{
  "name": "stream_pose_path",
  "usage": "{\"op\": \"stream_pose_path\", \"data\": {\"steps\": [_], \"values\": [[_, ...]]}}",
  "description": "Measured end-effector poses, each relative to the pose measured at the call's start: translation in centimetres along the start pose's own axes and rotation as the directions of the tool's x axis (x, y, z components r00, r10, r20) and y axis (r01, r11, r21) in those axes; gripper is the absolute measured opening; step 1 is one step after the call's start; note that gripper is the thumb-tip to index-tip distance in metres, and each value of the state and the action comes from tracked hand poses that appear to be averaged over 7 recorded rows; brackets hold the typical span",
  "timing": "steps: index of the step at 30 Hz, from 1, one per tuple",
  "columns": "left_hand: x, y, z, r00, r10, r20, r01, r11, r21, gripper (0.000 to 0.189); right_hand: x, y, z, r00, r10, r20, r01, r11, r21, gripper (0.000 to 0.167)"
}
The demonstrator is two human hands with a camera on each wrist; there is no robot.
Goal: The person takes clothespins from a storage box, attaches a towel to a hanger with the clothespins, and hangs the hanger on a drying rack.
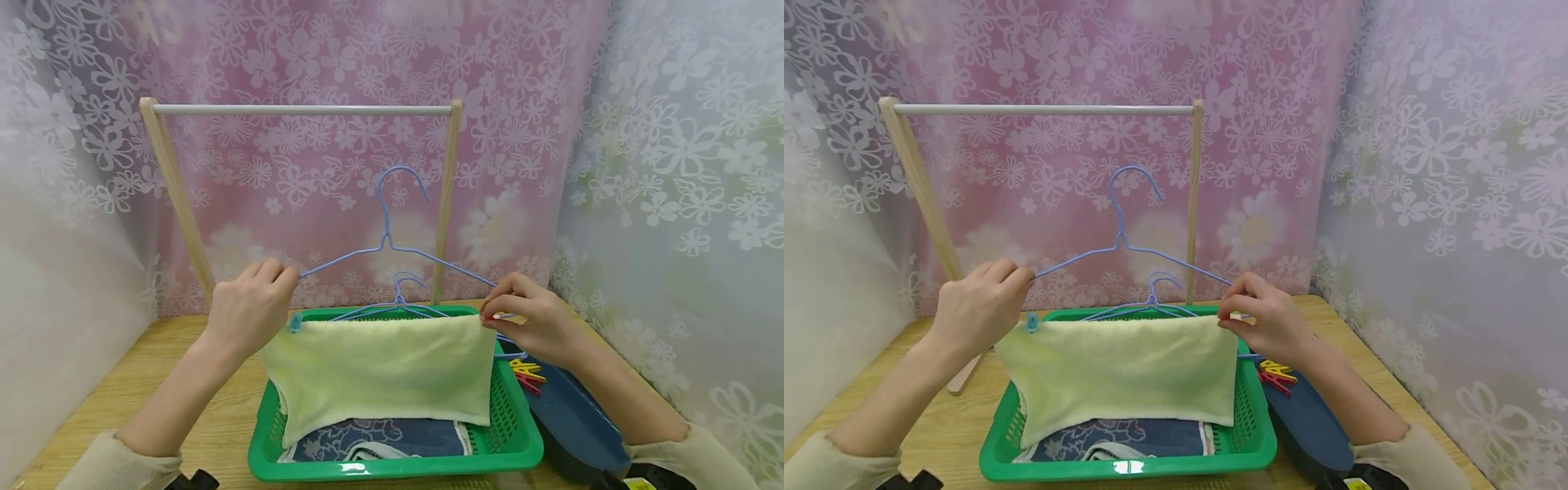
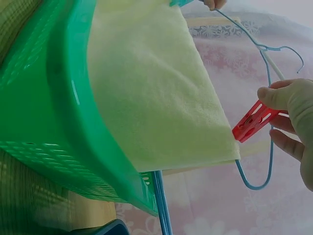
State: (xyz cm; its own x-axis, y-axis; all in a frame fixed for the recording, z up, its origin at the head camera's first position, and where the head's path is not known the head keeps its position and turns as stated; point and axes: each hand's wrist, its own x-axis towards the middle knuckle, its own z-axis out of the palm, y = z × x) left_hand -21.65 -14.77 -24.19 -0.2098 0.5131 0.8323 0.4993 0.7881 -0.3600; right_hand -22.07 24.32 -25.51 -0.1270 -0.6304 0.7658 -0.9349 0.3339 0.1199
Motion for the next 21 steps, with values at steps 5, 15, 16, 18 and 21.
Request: {"op": "stream_pose_path", "data": {"steps": [5,15,16,18,21], "values": [[0.04,0.03,-0.03,1.000,-0.003,0.014,0.003,1.000,-0.003,0.007,0.12,-0.05,0.30,1.000,-0.011,-0.020,0.011,1.000,-0.001,0.024],[-0.04,0.18,-0.10,1.000,0.002,0.013,-0.002,1.000,0.001,0.007,0.23,-0.30,0.80,0.997,-0.071,-0.031,0.070,0.997,-0.042,0.027],[-0.05,0.20,-0.12,1.000,0.003,0.014,-0.003,1.000,0.003,0.007,0.22,-0.31,0.81,0.997,-0.069,-0.028,0.067,0.996,-0.055,0.028],[-0.06,0.24,-0.14,1.000,0.005,0.015,-0.005,1.000,0.008,0.009,0.22,-0.34,0.81,0.998,-0.057,-0.017,0.055,0.996,-0.071,0.029],[-0.08,0.32,-0.12,1.000,0.010,0.016,-0.011,1.000,0.020,0.013,0.16,-0.37,0.80,0.999,-0.039,0.001,0.039,0.996,-0.082,0.031]]}}
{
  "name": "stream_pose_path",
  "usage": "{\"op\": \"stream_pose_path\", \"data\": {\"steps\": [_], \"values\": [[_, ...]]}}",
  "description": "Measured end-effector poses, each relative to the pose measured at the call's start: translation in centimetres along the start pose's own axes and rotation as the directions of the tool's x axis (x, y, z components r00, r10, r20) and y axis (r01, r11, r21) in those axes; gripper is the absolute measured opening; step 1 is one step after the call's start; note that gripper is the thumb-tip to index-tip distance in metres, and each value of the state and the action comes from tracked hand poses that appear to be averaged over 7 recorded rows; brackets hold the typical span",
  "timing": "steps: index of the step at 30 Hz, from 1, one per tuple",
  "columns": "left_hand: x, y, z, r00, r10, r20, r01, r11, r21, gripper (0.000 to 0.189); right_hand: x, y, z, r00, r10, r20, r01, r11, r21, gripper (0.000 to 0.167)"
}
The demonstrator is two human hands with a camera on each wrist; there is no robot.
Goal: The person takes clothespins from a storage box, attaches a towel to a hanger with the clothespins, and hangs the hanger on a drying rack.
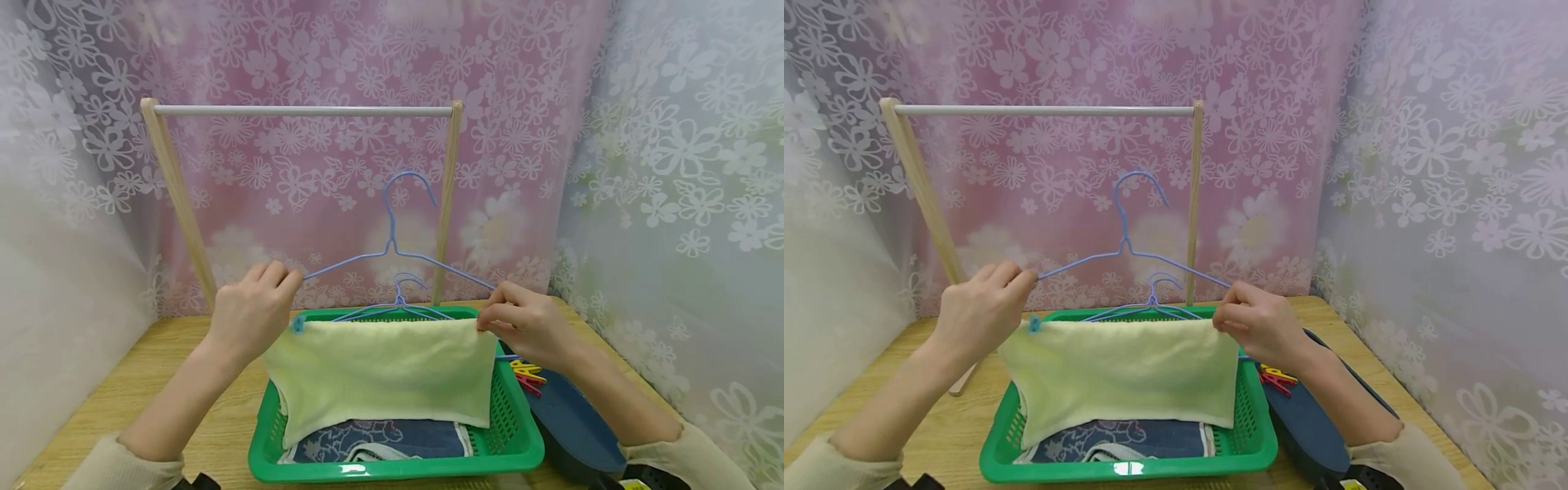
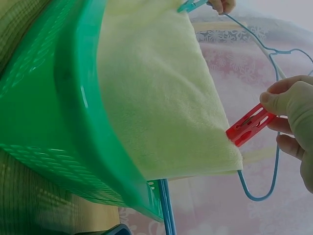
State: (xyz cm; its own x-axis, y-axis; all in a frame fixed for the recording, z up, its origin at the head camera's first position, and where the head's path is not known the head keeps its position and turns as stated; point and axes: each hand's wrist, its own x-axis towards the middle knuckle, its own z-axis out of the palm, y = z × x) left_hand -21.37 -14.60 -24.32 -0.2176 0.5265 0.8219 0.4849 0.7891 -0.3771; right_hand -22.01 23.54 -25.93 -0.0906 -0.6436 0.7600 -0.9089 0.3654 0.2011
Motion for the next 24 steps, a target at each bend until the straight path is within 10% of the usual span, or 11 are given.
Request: {"op": "stream_pose_path", "data": {"steps": [24], "values": [[-0.21,-0.12,0.40,0.996,0.041,-0.081,-0.041,0.999,0.004,0.021,0.28,0.33,0.27,1.000,-0.023,-0.017,0.023,1.000,-0.006,0.033]]}}
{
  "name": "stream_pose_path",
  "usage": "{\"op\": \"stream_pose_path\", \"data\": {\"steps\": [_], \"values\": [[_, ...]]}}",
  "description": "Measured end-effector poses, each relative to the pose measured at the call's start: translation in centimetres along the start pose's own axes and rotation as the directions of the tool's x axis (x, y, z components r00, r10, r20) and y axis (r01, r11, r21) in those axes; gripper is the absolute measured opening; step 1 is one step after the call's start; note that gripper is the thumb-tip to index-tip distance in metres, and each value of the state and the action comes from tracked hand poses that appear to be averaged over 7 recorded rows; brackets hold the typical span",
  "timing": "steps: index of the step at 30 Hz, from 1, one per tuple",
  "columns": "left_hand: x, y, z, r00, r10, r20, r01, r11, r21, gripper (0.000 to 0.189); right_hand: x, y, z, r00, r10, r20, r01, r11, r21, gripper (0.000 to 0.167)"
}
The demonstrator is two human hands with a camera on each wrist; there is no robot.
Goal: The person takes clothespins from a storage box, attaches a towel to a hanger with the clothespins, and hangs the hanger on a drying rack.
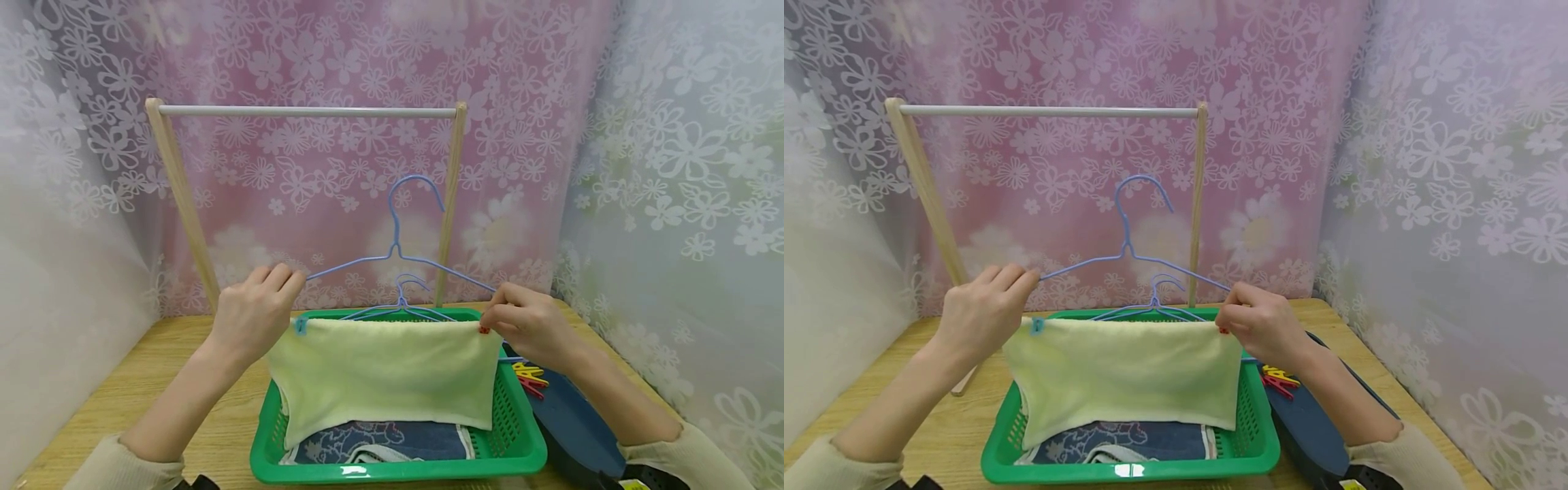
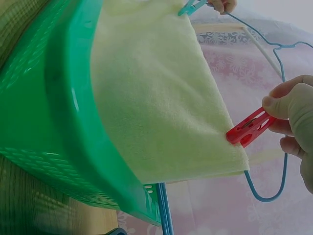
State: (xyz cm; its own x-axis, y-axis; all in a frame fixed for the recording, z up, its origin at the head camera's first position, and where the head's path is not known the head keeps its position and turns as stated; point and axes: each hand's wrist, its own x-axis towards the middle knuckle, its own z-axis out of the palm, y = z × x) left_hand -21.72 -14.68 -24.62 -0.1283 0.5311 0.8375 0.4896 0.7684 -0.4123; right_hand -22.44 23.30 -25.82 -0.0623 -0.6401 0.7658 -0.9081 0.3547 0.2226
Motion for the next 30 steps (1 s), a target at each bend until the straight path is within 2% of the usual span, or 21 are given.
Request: {"op": "stream_pose_path", "data": {"steps": [10,17,25,30], "values": [[-0.09,0.14,0.09,1.000,-0.004,-0.024,0.004,1.000,-0.005,0.023,0.04,0.34,0.11,0.997,-0.053,-0.049,0.055,0.998,0.034,0.029],[-0.05,0.29,0.30,0.999,-0.016,-0.050,0.017,1.000,0.007,0.023,0.00,-0.04,-0.08,1.000,-0.013,0.009,0.012,0.999,0.045,0.032],[0.05,0.32,0.45,0.997,-0.024,-0.070,0.026,0.999,0.027,0.023,0.35,-0.12,0.05,0.999,-0.042,-0.027,0.043,0.998,0.047,0.031],[0.07,0.32,0.54,0.996,-0.030,-0.080,0.033,0.999,0.029,0.021,0.32,-0.14,0.07,0.999,-0.041,-0.005,0.041,0.999,0.036,0.030]]}}
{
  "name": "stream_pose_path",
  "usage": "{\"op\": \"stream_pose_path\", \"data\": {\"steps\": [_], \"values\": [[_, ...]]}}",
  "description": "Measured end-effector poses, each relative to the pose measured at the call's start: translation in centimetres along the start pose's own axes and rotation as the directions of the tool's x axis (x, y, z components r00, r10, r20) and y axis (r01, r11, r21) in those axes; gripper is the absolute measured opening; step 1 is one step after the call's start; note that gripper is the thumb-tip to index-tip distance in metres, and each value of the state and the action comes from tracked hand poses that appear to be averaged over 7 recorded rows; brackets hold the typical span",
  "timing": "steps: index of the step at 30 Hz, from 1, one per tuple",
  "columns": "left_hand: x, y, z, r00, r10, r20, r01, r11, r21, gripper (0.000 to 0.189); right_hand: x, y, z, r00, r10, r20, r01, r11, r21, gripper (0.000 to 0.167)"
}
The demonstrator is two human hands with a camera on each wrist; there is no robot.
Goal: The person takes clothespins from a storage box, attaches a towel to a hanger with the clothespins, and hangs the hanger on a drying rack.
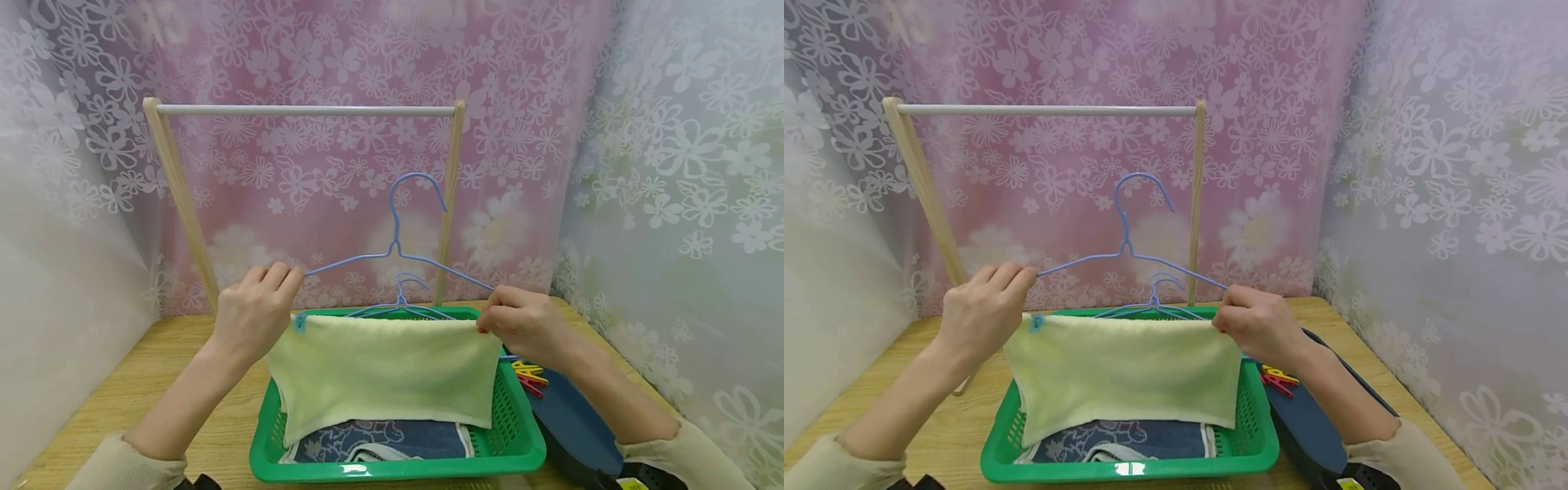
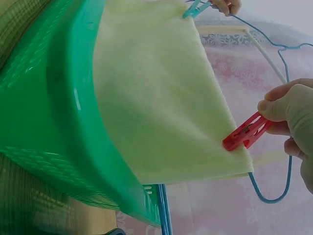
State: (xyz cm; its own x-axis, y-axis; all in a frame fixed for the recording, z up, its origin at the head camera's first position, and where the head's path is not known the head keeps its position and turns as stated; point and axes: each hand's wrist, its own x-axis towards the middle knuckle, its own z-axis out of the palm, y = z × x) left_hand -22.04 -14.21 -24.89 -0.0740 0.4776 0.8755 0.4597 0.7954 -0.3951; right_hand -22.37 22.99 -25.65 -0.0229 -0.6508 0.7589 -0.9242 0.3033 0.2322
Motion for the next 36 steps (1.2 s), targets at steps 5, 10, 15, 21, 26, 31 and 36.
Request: {"op": "stream_pose_path", "data": {"steps": [5,10,15,21,26,31,36], "values": [[0.0,0.0,0.1,1.000,-0.011,-0.013,0.011,1.000,0.012,0.020,-0.2,0.1,0.0,1.000,0.011,0.024,-0.010,0.999,-0.036,0.031],[0.1,-0.1,0.1,1.000,-0.007,-0.012,0.007,1.000,0.013,0.019,-0.4,0.1,-0.1,0.999,0.021,0.038,-0.018,0.998,-0.066,0.031],[0.2,-0.1,0.1,1.000,-0.002,-0.010,0.002,1.000,0.017,0.017,-0.6,0.1,-0.2,0.999,0.022,0.044,-0.018,0.995,-0.103,0.031],[0.2,0.0,0.0,1.000,0.002,0.010,-0.002,1.000,0.019,0.015,-1.0,0.2,0.0,0.998,0.034,0.057,-0.027,0.992,-0.125,0.029],[0.1,0.0,0.1,1.000,-0.001,0.007,0.000,1.000,0.020,0.013,-1.0,0.4,0.1,1.000,-0.010,0.027,0.013,0.989,-0.146,0.028],[0.1,0.0,0.1,1.000,-0.006,0.003,0.006,1.000,0.024,0.013,-0.8,0.6,0.3,0.998,-0.064,0.000,0.063,0.977,-0.206,0.029],[0.1,0.0,0.1,1.000,-0.012,0.007,0.012,1.000,0.026,0.014,-0.8,0.8,0.5,0.996,-0.088,0.011,0.088,0.961,-0.261,0.031]]}}
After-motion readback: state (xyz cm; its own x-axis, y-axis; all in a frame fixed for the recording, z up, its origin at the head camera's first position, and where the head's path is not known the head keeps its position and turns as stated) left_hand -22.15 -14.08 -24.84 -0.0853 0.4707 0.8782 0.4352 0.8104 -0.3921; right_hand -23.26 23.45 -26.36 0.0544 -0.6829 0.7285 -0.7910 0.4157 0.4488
